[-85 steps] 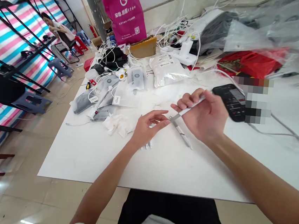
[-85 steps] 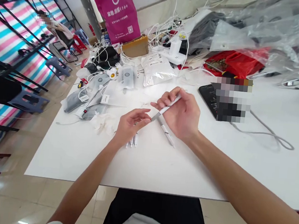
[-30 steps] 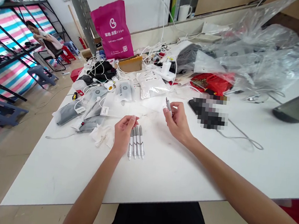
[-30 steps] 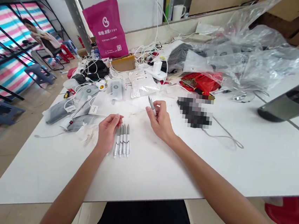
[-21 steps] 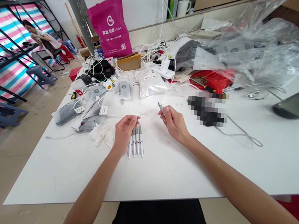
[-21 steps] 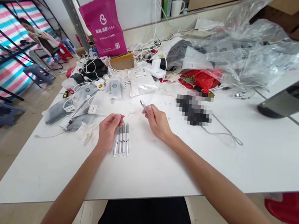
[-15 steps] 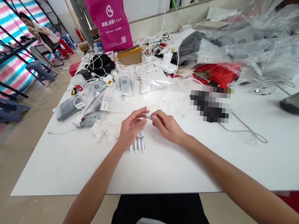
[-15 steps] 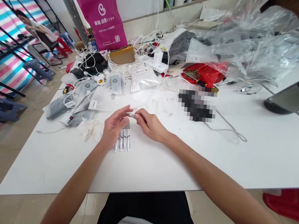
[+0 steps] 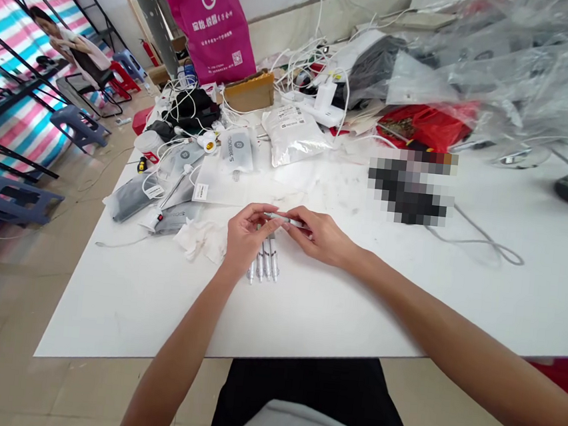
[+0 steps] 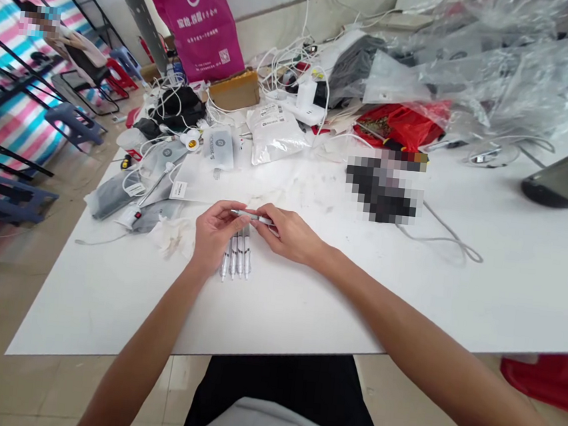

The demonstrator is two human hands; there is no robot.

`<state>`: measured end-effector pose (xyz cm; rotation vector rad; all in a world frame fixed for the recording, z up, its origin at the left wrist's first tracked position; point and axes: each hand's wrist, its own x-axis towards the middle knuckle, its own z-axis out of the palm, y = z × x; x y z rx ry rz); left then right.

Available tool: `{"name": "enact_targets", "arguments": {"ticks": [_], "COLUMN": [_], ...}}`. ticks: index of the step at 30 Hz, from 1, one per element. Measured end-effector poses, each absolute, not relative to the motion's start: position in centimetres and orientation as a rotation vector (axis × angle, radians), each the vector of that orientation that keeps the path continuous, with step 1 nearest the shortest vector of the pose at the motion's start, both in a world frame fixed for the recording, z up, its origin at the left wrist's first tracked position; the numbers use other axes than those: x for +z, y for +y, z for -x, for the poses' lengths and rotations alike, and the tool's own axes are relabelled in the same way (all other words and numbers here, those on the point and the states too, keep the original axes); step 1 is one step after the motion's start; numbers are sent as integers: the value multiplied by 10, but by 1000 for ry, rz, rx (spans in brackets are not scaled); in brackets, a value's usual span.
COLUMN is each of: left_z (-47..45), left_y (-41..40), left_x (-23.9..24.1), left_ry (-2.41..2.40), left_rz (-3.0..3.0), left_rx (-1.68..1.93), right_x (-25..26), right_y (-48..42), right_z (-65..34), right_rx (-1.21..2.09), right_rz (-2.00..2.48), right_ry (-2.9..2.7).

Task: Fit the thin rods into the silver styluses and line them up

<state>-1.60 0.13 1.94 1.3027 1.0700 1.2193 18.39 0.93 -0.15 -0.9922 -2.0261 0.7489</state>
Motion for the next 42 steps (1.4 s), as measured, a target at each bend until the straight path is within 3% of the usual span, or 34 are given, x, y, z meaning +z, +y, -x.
{"name": "enact_targets", "arguments": {"ticks": [9, 17, 29, 42], "left_z": [14, 13, 15, 18], "left_y": [1, 3, 5, 7], "left_x": [22, 24, 23, 24], "left_ry": [1061, 1065, 1045, 1028], "left_rz": [-1358, -1191, -1151, -1116], "left_rx": [1218, 1347, 1347, 1385], "right_x": [0, -5, -7, -9], "right_y": [14, 14, 16, 17], "right_z": [-186, -189, -189, -189], "right_rx": [553, 531, 281, 269], "right_rz": [826, 1157, 1037, 1067], "right_ry": [-2113, -2159, -2146, -2147]}}
